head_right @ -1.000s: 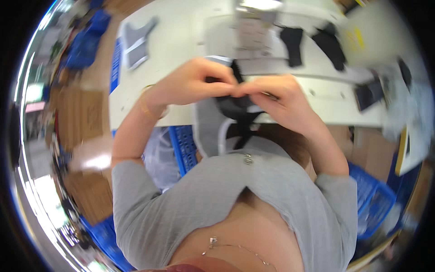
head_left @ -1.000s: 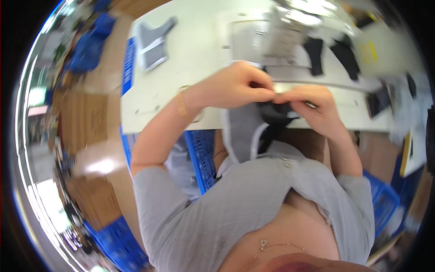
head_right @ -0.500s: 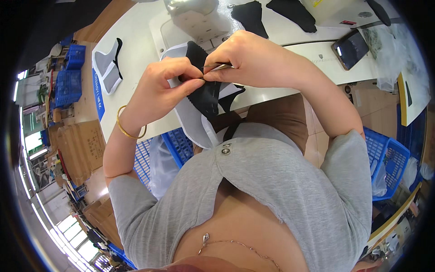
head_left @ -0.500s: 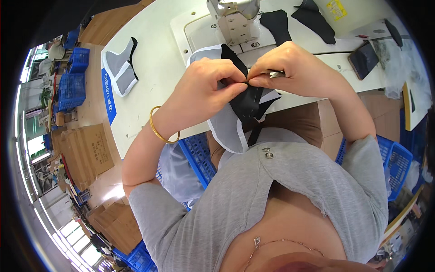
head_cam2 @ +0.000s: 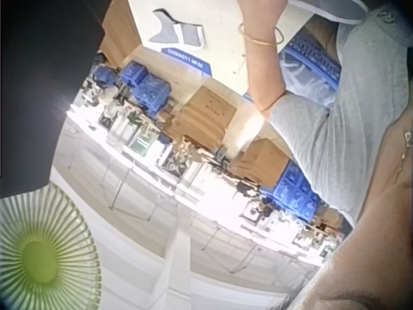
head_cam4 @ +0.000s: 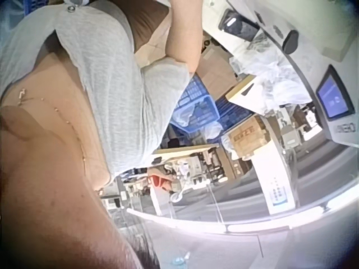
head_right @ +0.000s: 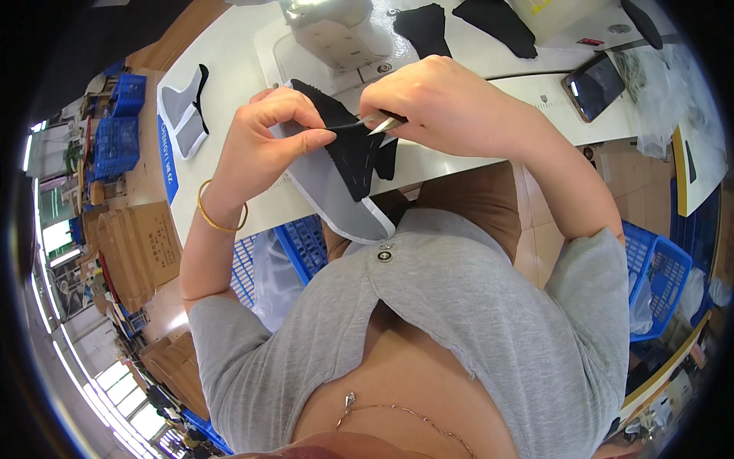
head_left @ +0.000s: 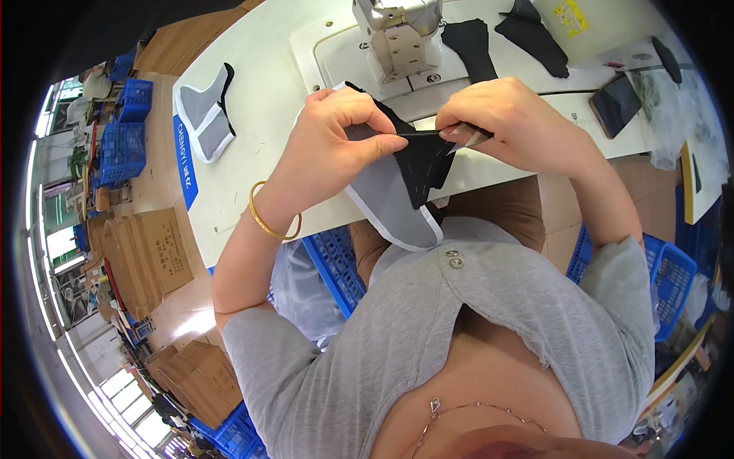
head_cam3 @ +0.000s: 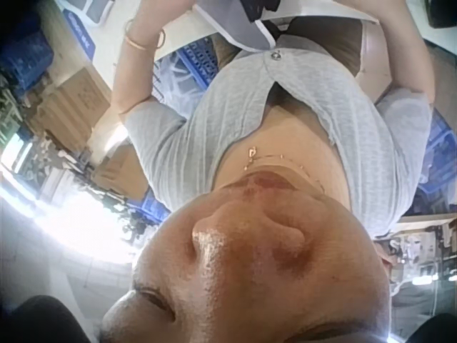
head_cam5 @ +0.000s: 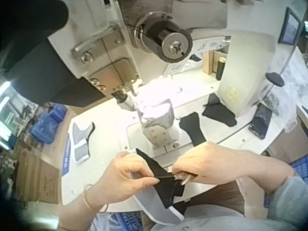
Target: The person aligns shoe upper components, stitches them together using a sewing machine, and trims threads and edges with thread snips.
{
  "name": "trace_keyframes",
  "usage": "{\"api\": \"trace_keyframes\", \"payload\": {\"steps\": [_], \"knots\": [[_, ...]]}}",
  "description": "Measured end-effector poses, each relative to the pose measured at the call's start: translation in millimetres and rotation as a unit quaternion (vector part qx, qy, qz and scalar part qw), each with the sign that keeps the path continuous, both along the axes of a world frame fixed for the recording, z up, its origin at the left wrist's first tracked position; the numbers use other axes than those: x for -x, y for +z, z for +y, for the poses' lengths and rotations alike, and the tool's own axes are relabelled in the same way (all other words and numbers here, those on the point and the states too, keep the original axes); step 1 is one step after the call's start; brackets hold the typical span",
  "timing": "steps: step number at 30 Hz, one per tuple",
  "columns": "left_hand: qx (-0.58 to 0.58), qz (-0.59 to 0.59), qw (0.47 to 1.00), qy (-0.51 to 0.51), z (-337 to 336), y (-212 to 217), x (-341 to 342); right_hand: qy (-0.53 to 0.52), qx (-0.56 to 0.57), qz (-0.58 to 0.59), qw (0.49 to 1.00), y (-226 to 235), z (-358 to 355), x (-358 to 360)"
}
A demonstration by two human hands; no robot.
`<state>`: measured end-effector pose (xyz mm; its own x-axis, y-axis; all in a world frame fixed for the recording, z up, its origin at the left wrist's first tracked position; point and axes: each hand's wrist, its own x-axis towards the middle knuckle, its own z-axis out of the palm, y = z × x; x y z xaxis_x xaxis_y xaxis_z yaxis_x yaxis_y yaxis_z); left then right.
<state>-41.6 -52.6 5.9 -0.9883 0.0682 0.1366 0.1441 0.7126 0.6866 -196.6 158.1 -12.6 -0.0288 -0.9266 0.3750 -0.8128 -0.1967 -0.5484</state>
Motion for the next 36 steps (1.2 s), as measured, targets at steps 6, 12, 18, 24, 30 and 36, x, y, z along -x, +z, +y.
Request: {"api": "trace_keyframes", "payload": {"steps": [6,12,18,24,30,36], "knots": [[-0.181,-0.083,0.978,0.055,-4.0,11.3,2.2,-0.031,-0.002,-0.077,0.997,1.3,-1.9,-5.8],[-0.146,-0.11,0.983,-0.008,-31.6,42.7,24.6,-0.107,0.015,-0.213,0.971,18.5,-7.4,-21.5],[-0.12,-0.112,0.984,-0.072,-56.9,65.0,60.8,-0.169,0.052,-0.342,0.923,21.8,-25.6,-24.6],[-0.177,-0.193,0.961,0.083,-57.9,80.5,86.9,-0.213,0.15,-0.417,0.871,19.4,-45.8,-14.6],[-0.175,-0.148,0.972,0.057,-81.8,52.2,100.1,-0.229,0.163,-0.446,0.849,20.7,-44.6,-8.7],[0.0,-0.102,0.985,0.138,-109.7,40.1,110.6,-0.22,0.178,-0.457,0.844,20.2,-47.4,-14.6]]}}
